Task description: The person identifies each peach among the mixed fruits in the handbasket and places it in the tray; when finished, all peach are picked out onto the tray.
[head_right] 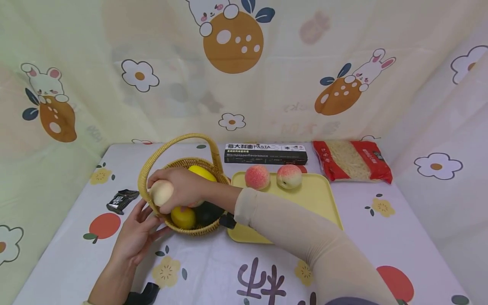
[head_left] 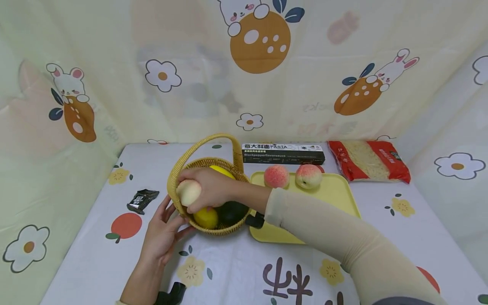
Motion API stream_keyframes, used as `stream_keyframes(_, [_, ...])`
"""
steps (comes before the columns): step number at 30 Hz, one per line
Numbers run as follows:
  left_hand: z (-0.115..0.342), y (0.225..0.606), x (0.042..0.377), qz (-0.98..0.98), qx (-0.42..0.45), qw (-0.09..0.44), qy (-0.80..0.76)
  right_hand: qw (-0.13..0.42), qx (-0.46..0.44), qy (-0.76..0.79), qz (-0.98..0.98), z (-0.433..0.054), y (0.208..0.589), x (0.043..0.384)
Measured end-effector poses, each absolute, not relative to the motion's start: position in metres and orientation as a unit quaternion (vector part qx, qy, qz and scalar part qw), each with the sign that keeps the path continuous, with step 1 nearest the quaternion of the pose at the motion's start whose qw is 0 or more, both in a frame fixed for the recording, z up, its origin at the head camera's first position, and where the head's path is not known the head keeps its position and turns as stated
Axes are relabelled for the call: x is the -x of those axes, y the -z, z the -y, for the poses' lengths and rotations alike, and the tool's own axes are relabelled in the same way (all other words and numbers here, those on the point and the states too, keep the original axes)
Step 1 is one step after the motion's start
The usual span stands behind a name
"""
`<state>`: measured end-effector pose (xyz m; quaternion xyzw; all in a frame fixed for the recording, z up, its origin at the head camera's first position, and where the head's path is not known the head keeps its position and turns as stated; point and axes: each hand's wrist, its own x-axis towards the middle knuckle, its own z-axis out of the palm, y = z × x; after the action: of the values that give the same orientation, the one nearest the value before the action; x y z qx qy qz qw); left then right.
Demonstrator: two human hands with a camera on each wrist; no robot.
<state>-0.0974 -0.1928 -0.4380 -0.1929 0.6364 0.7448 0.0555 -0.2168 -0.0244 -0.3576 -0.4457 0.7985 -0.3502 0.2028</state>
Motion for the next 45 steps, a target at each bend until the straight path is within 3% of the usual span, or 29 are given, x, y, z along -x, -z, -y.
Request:
stream_keyframes(16, [0.192, 0.443, 0.099, -0.634, 0.19, 0.04, -0.749, 0.244, 0.362, 0.458, -0.774, -0.029, 0.355, 0.198])
stream_keyframes(24, [0.191, 0.444, 0.098, -0.636, 0.188, 0.034, -0.747, 0.189, 0.347, 0.467, -0.791, -0.067, 0.359, 0.19])
stream_keyframes(31, [0.191, 0.443, 0.097, -0.636, 0.189, 0.033, -0.748, 0.184, 0.308, 0.478, -0.802, -0.102, 0.355, 0.184])
stream_keyframes(37, [0.191, 0.444, 0.096, -0.63, 0.191, 0.031, -0.752, 0.128, 0.305, 0.478, -0.814, -0.139, 0.346, 0.176])
stream_keyframes(45, [0.189, 0.443, 0.096, -0.634, 0.191, 0.026, -0.749, 0.108, 0.245, 0.488, -0.831, -0.191, 0.35, 0.159])
